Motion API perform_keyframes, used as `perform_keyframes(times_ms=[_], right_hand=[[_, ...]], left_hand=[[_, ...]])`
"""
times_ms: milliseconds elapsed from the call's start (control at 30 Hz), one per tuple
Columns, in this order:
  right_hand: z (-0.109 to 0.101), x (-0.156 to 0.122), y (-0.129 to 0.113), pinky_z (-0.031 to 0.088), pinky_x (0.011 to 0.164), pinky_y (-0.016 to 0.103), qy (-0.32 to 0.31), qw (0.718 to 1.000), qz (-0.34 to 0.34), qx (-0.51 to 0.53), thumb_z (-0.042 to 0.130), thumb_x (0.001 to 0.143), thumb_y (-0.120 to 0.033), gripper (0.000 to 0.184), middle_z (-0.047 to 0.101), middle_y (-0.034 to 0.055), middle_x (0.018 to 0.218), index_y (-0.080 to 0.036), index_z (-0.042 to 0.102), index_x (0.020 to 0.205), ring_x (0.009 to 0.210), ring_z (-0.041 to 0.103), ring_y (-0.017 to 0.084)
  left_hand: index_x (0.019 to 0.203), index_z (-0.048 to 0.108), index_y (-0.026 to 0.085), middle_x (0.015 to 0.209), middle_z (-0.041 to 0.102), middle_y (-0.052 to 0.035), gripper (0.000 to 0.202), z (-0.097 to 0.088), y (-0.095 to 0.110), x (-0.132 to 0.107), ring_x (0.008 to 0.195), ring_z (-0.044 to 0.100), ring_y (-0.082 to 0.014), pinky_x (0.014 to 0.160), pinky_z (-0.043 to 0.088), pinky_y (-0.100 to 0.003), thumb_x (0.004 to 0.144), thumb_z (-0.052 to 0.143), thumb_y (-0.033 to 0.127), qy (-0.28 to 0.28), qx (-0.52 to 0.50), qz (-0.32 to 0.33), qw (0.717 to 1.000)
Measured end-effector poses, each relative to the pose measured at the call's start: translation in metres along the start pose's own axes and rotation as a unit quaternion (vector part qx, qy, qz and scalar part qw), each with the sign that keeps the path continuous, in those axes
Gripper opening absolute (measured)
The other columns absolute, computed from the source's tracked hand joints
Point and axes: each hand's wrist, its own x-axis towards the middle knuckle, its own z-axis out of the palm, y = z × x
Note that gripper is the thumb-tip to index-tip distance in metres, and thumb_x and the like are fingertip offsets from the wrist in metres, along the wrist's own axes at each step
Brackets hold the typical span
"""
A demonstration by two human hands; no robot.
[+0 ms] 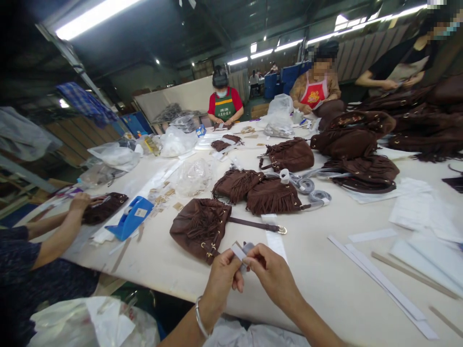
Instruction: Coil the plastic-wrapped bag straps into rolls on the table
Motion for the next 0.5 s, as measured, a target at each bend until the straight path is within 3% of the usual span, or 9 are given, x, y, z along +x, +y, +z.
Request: perform_keyframes(times_ms=[200, 300, 500], right_hand=[[0.002, 0.01, 0.003, 0.043, 0.057, 0.026, 0.005, 0.991, 0.069, 0.113, 0.067, 0.079, -0.041, 0.026, 0.059, -0.003, 0.067, -0.022, 0.05, 0.083, 0.062, 0.056, 0.014], [0.004, 0.014, 0.001, 0.044, 0.055, 0.025, -0.012, 0.982, 0.082, 0.17, 0.069, 0.077, -0.04, 0.031, 0.056, -0.0048, 0.067, -0.022, 0.045, 0.088, 0.063, 0.057, 0.014], [0.006, 0.013, -0.007, 0.044, 0.058, 0.026, -0.005, 0.992, 0.056, 0.113, 0.065, 0.081, -0.036, 0.026, 0.055, -0.0048, 0.07, -0.022, 0.045, 0.09, 0.064, 0.055, 0.013]], left_hand=[[0.085, 0.059, 0.015, 0.044, 0.053, 0.0027, 0.042, 0.0, -0.006, -0.001, 0.031, 0.041, -0.0071, 0.037, 0.02, -0.02, 0.089, 0.046, 0.055, 0.0, 0.009, 0.029, 1.0], [0.081, 0.056, 0.016, 0.041, 0.05, 0.0036, 0.043, 0.0, -0.005, -0.003, 0.031, 0.039, -0.0073, 0.037, 0.021, -0.02, 0.091, 0.044, 0.056, 0.007, 0.014, 0.045, 0.999], [0.074, 0.054, 0.018, 0.036, 0.044, 0.0062, 0.042, 0.006, -0.003, -0.003, 0.029, 0.034, -0.007, 0.036, 0.017, -0.019, 0.088, 0.049, 0.057, 0.057, -0.004, 0.034, 0.998]])
